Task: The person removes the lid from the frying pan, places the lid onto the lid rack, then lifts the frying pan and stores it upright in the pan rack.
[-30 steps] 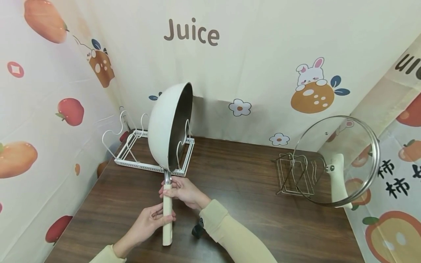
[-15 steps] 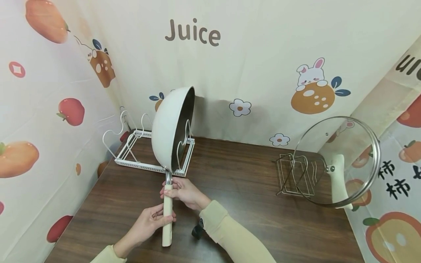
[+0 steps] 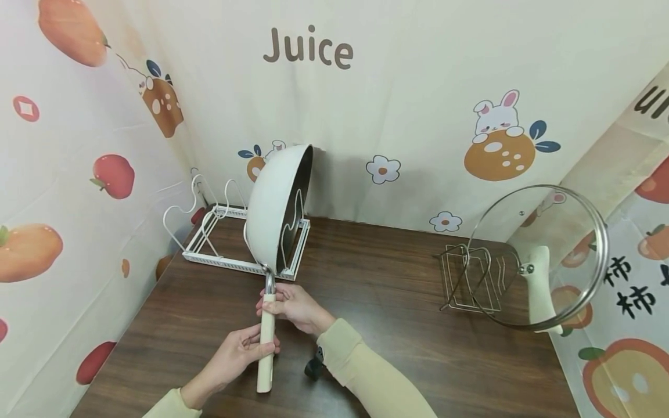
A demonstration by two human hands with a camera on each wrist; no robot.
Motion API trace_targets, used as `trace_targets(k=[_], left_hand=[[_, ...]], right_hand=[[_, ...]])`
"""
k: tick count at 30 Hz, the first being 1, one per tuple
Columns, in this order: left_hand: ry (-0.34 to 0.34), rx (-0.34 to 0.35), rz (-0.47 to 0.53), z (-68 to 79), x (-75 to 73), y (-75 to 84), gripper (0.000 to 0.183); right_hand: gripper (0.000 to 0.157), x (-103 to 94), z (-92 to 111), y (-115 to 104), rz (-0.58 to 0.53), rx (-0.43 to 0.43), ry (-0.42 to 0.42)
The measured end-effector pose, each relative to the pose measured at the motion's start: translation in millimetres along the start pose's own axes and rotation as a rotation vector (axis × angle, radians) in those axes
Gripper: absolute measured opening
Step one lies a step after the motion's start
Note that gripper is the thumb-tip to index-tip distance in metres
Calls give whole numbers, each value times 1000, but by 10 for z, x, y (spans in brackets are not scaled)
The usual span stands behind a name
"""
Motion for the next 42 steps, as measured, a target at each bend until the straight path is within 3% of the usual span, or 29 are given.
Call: trace_targets(k=[11,16,20,23,27,34,38,42], left_hand=[[-22,-27,37,-32,36,-153,67],[-5,-36,22,-45,35,-129,63],[9,-34,-55,-43,35,-57,62],[32,-31,-162,-53,24,16,67],[125,-64,-260,-50,-51,158,77],[298,-66,-426,32,-283,559,80],[324,-37,-566,38,-343,805,77],[323,-4,-621,26,-342,981,72]], right_hand=[[28,-53,-4,159,-7,29,27],[40,-72,16,135,38,31,30],[49,-88,35,120,80,45,35],[44,-108,45,111,96,51,59],[35,-156,70,58,123,53,101],[63,-315,160,-99,231,88,151],[67,-415,273,-178,292,103,157],[74,-529,423,-255,356,126,184]])
Point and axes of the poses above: each hand's wrist, its own z-axis away from the middle knuckle, its own x-axis out of the palm, y = z × x, the point moved 8 cm from there along -z, towards the middle knuckle, and after that the axes turned 7 degrees about -y, right-handed, at the moved point
